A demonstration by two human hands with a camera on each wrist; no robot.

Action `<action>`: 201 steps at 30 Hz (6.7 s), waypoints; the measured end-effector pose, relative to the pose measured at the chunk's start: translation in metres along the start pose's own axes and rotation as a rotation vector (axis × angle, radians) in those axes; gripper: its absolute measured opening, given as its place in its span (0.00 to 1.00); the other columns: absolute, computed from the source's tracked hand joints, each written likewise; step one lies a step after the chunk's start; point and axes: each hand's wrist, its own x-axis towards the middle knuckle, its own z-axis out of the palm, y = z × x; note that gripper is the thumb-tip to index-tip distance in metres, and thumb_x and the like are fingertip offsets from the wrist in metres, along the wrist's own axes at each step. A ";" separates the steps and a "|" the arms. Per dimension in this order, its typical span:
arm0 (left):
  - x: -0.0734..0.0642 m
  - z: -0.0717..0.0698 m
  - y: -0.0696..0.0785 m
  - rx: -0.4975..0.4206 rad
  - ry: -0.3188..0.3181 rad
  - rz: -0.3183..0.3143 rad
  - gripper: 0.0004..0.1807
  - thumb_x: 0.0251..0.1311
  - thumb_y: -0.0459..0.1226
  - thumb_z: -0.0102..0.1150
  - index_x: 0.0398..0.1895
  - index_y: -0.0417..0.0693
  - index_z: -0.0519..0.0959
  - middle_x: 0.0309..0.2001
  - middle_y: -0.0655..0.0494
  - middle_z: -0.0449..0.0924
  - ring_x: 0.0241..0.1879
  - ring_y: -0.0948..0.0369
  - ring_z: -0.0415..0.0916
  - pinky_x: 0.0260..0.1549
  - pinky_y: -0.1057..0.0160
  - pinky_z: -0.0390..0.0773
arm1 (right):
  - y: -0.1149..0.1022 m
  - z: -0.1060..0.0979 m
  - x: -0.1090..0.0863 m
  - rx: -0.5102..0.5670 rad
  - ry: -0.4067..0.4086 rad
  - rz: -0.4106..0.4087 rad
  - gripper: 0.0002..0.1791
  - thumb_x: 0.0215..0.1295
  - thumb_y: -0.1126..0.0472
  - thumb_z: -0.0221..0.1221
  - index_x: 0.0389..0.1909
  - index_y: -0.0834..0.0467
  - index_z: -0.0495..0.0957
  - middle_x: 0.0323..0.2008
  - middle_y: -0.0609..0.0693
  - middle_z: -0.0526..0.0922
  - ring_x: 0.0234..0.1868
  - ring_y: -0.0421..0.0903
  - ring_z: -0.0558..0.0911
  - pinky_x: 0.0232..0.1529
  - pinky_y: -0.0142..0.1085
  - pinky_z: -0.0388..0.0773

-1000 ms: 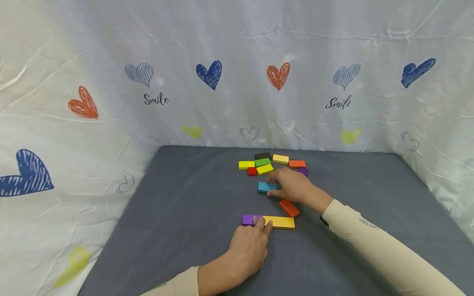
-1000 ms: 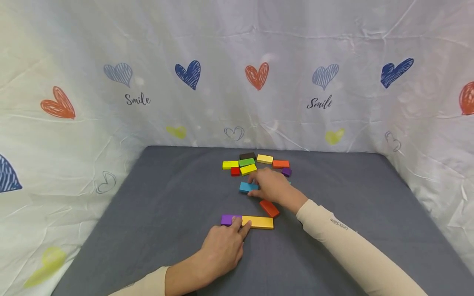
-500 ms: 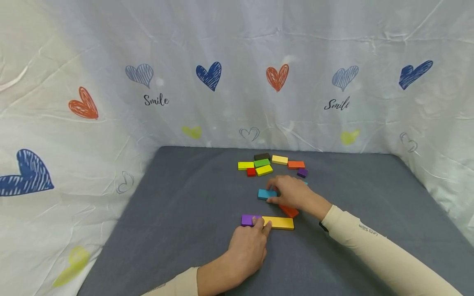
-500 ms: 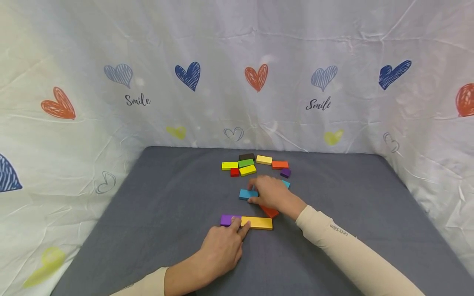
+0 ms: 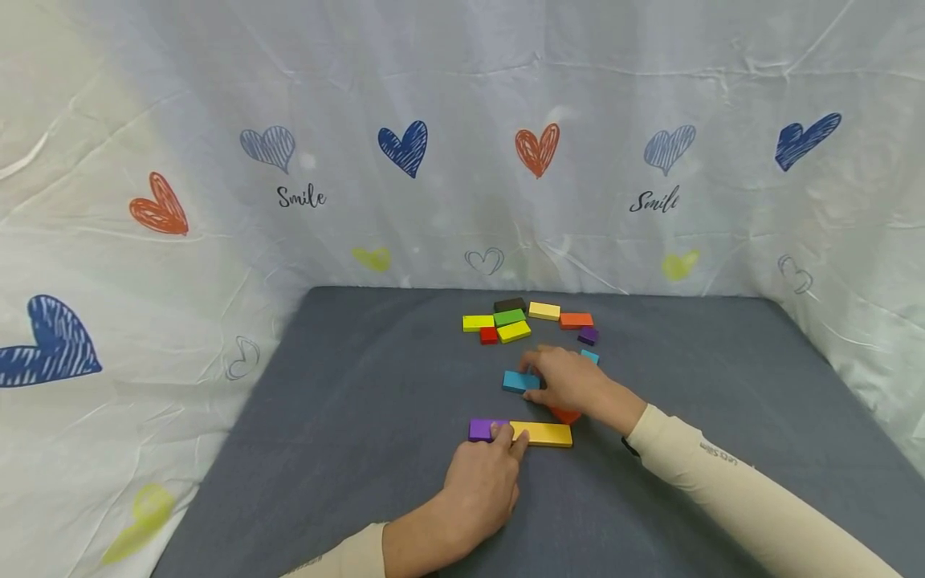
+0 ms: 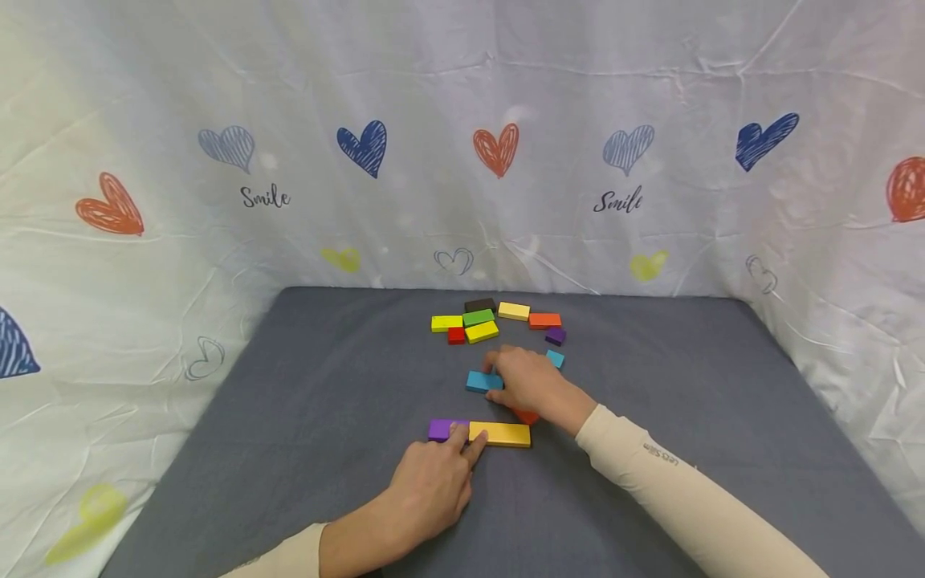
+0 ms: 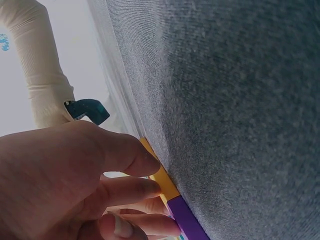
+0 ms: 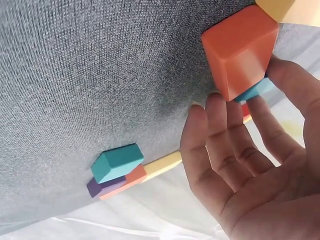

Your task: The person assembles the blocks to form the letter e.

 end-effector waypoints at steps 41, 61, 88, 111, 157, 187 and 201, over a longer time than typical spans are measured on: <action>-0.001 0.001 0.000 -0.025 -0.008 -0.002 0.34 0.70 0.59 0.61 0.78 0.64 0.72 0.67 0.50 0.77 0.17 0.63 0.68 0.17 0.65 0.73 | 0.000 -0.002 -0.015 0.028 -0.003 0.030 0.25 0.65 0.46 0.74 0.58 0.52 0.85 0.47 0.49 0.83 0.41 0.44 0.80 0.44 0.44 0.83; 0.001 -0.001 0.000 -0.072 -0.069 -0.026 0.33 0.73 0.56 0.58 0.79 0.65 0.70 0.70 0.50 0.75 0.18 0.62 0.67 0.18 0.63 0.73 | 0.053 -0.021 -0.009 0.110 0.291 0.089 0.14 0.76 0.55 0.64 0.54 0.58 0.85 0.43 0.52 0.88 0.35 0.45 0.84 0.36 0.46 0.82; 0.002 -0.004 0.000 -0.095 -0.102 -0.011 0.33 0.76 0.55 0.55 0.81 0.64 0.66 0.72 0.49 0.73 0.15 0.64 0.64 0.14 0.65 0.68 | 0.109 -0.028 0.013 -0.061 0.339 0.172 0.17 0.76 0.60 0.63 0.61 0.62 0.84 0.58 0.64 0.85 0.55 0.66 0.82 0.50 0.63 0.81; 0.001 -0.005 -0.001 -0.107 -0.114 -0.020 0.32 0.77 0.54 0.54 0.81 0.64 0.66 0.72 0.50 0.72 0.15 0.64 0.64 0.14 0.65 0.67 | 0.097 -0.024 0.034 -0.143 0.211 0.267 0.23 0.72 0.54 0.64 0.60 0.64 0.82 0.43 0.62 0.82 0.37 0.59 0.78 0.38 0.55 0.79; 0.001 -0.004 0.002 -0.024 -0.075 -0.010 0.35 0.73 0.58 0.59 0.80 0.66 0.68 0.70 0.52 0.74 0.19 0.63 0.67 0.16 0.65 0.71 | -0.022 -0.019 0.022 -0.116 0.289 -0.106 0.19 0.65 0.50 0.74 0.50 0.58 0.88 0.42 0.52 0.85 0.37 0.48 0.83 0.40 0.43 0.86; 0.000 -0.002 0.001 -0.031 -0.046 -0.026 0.35 0.71 0.59 0.61 0.79 0.67 0.70 0.70 0.52 0.74 0.20 0.62 0.70 0.18 0.64 0.74 | -0.041 0.014 0.027 -0.113 0.222 -0.273 0.19 0.62 0.51 0.77 0.49 0.57 0.89 0.40 0.48 0.82 0.36 0.46 0.79 0.45 0.42 0.82; 0.000 -0.003 0.000 -0.005 -0.051 -0.023 0.35 0.72 0.59 0.59 0.80 0.67 0.68 0.69 0.52 0.74 0.20 0.62 0.69 0.17 0.64 0.73 | -0.037 0.017 0.027 -0.150 0.188 -0.273 0.19 0.63 0.52 0.76 0.52 0.55 0.88 0.44 0.49 0.84 0.42 0.48 0.83 0.53 0.47 0.81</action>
